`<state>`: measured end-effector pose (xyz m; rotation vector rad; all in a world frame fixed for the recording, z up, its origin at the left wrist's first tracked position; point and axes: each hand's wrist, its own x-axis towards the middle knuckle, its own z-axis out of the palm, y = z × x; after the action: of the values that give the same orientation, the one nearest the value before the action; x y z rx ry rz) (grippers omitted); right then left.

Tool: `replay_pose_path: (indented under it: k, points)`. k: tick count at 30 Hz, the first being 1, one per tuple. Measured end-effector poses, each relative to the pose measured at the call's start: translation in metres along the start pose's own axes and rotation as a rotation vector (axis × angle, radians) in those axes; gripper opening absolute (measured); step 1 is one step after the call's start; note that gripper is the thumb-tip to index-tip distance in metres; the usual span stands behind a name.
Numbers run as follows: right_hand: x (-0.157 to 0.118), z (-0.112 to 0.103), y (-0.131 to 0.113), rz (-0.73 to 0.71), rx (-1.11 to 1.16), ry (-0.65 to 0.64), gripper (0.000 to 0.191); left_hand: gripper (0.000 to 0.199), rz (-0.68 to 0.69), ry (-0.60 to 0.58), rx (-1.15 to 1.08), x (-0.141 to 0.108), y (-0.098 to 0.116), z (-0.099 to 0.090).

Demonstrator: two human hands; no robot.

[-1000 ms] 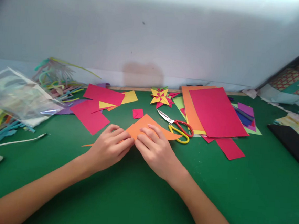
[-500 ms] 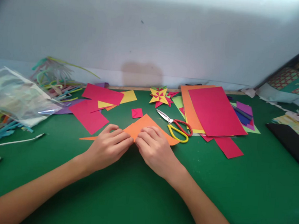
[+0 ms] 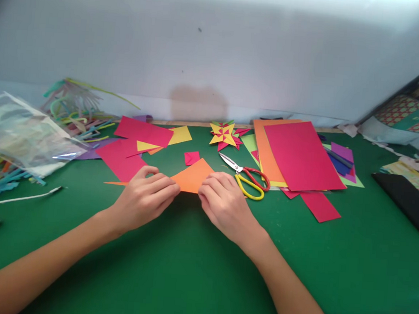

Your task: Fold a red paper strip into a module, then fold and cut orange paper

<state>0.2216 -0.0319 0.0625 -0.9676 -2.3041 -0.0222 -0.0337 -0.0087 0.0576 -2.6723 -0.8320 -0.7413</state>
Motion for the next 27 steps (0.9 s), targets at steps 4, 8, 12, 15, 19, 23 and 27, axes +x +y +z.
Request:
replay_pose_path:
  k: [4, 8, 12, 15, 19, 23, 27]
  points:
    - [-0.001, -0.006, 0.007, 0.008, -0.006, 0.033, 0.016, 0.011, -0.008, 0.027, 0.003, 0.001, -0.008, -0.005]
    - [-0.003, -0.012, 0.012, 0.027, -0.016, 0.060, 0.016, 0.011, -0.025, 0.051, -0.013, 0.000, -0.014, -0.007]
    - [-0.004, -0.016, 0.016, 0.032, -0.019, 0.104, 0.018, 0.011, -0.036, 0.068, -0.023, -0.001, -0.019, -0.007]
    - [-0.004, -0.019, 0.018, 0.043, -0.019, 0.114, 0.019, 0.012, -0.048, 0.074, -0.026, -0.001, -0.021, -0.007]
    - [-0.005, -0.023, 0.023, 0.056, -0.006, 0.117, 0.019, 0.012, -0.066, 0.082, -0.046, -0.001, -0.022, -0.007]
    - [-0.006, -0.025, 0.026, 0.073, 0.024, 0.132, 0.020, 0.012, -0.077, 0.083, -0.059, -0.001, -0.023, -0.006]
    - [-0.007, -0.027, 0.027, 0.102, 0.052, 0.129, 0.018, 0.012, -0.076, 0.094, -0.059, -0.002, -0.025, -0.004]
